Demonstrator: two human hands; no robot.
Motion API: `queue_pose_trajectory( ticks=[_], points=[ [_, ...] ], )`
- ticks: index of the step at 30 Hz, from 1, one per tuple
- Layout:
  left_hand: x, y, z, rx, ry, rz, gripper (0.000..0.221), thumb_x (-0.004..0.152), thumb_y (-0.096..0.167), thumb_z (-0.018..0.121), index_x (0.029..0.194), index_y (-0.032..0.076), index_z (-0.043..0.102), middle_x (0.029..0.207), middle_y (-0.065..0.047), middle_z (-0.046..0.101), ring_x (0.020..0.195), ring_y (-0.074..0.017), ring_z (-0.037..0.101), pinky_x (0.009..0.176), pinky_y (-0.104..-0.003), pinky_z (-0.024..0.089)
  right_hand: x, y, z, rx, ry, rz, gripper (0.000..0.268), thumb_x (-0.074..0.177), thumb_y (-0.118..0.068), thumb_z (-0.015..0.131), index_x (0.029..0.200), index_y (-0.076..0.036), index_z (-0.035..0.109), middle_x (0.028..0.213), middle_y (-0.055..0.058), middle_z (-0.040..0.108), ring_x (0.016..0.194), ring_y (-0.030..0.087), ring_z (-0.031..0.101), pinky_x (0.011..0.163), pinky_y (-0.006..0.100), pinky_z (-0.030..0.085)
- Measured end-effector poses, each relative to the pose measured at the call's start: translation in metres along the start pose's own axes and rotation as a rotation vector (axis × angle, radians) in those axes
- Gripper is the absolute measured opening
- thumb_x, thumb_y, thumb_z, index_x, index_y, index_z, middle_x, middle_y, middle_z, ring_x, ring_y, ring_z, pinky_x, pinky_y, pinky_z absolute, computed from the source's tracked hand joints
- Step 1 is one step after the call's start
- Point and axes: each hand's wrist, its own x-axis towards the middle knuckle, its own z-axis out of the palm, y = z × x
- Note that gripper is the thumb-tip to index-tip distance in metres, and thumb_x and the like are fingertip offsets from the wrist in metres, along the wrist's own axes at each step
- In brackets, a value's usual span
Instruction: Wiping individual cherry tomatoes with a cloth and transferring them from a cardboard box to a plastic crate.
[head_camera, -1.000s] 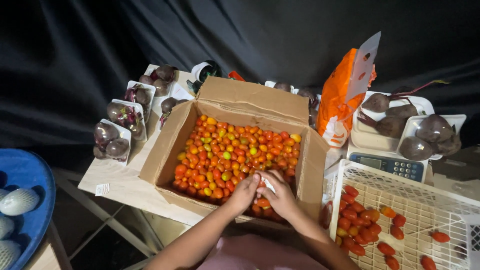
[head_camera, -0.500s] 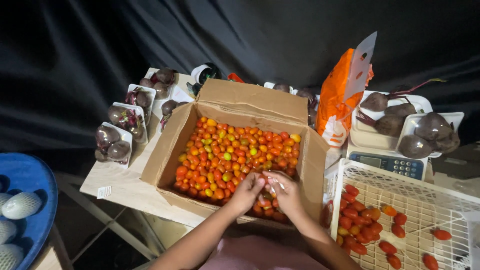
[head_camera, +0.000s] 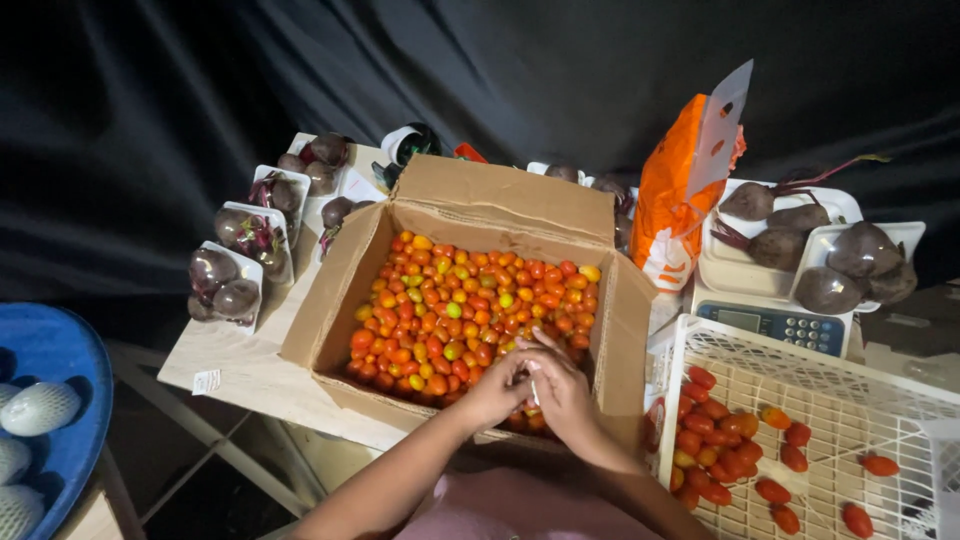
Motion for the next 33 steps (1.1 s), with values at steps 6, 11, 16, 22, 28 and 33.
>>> queue_pose_trajectory(
  ticks=[6, 11, 16, 22, 28, 33],
  points=[
    [0.002, -0.012, 0.003, -0.041, 0.02, -0.047, 0.041, 0.1, 0.001, 0.062, 0.139, 0.01, 0.054, 0.101, -0.004, 0.061, 0.078, -0.0102, 0.06, 0.068, -0.026, 0.056, 0.008, -0.011, -0.007, 0.198, 0.152, 0.42, 0.028, 0.103, -0.009, 0.047, 0.113, -0.011, 0.073, 0.118, 0.01, 0.076, 0.111, 0.021, 0.068, 0.097, 0.034, 0.051],
    [0.003, -0.022, 0.002, -0.095, 0.142, 0.041, 0.046, 0.096, 0.001, 0.069, 0.14, 0.006, 0.056, 0.108, -0.012, 0.067, 0.075, -0.0128, 0.063, 0.066, -0.026, 0.061, 0.001, 0.028, 0.011, 0.268, 0.243, 0.573, 0.026, 0.104, -0.007, 0.049, 0.105, -0.008, 0.074, 0.107, 0.018, 0.079, 0.103, 0.029, 0.071, 0.095, 0.04, 0.052],
    [-0.002, 0.0, 0.002, 0.128, 0.413, -0.006, 0.043, 0.089, 0.014, 0.083, 0.125, 0.005, 0.063, 0.091, -0.008, 0.067, 0.075, -0.0166, 0.063, 0.063, -0.03, 0.055, 0.001, 0.026, 0.013, 0.569, 0.156, 0.772, 0.043, 0.108, -0.034, 0.042, 0.121, -0.008, 0.074, 0.074, 0.014, 0.072, 0.05, 0.025, 0.071, 0.041, 0.033, 0.059],
    [-0.012, 0.036, 0.011, 0.587, 0.333, -0.034, 0.054, 0.08, 0.02, 0.081, 0.129, 0.015, 0.06, 0.101, -0.009, 0.072, 0.089, -0.0343, 0.072, 0.074, -0.046, 0.057, -0.027, 0.085, 0.03, 0.528, 0.049, 0.694, 0.037, 0.097, -0.02, 0.069, 0.132, -0.012, 0.069, 0.097, 0.02, 0.079, 0.078, 0.023, 0.075, 0.061, 0.035, 0.064],
    [-0.021, 0.067, 0.016, 0.456, 0.387, 0.079, 0.034, 0.089, 0.013, 0.075, 0.122, 0.015, 0.067, 0.097, -0.004, 0.075, 0.088, -0.0302, 0.072, 0.076, -0.04, 0.058, -0.008, 0.021, -0.062, 0.33, 0.429, 0.872, 0.039, 0.113, -0.032, 0.047, 0.134, -0.004, 0.063, 0.106, 0.02, 0.065, 0.087, 0.027, 0.06, 0.073, 0.041, 0.055],
    [-0.014, 0.036, -0.04, 0.441, 0.496, 0.173, 0.023, 0.09, 0.002, 0.064, 0.109, 0.013, 0.072, 0.092, -0.003, 0.074, 0.087, -0.0221, 0.071, 0.079, -0.033, 0.056, -0.047, 0.036, -0.175, 0.03, 0.389, 0.77, 0.044, 0.11, -0.042, 0.045, 0.132, -0.009, 0.066, 0.121, 0.011, 0.066, 0.106, 0.024, 0.062, 0.09, 0.038, 0.049]
  ],
)
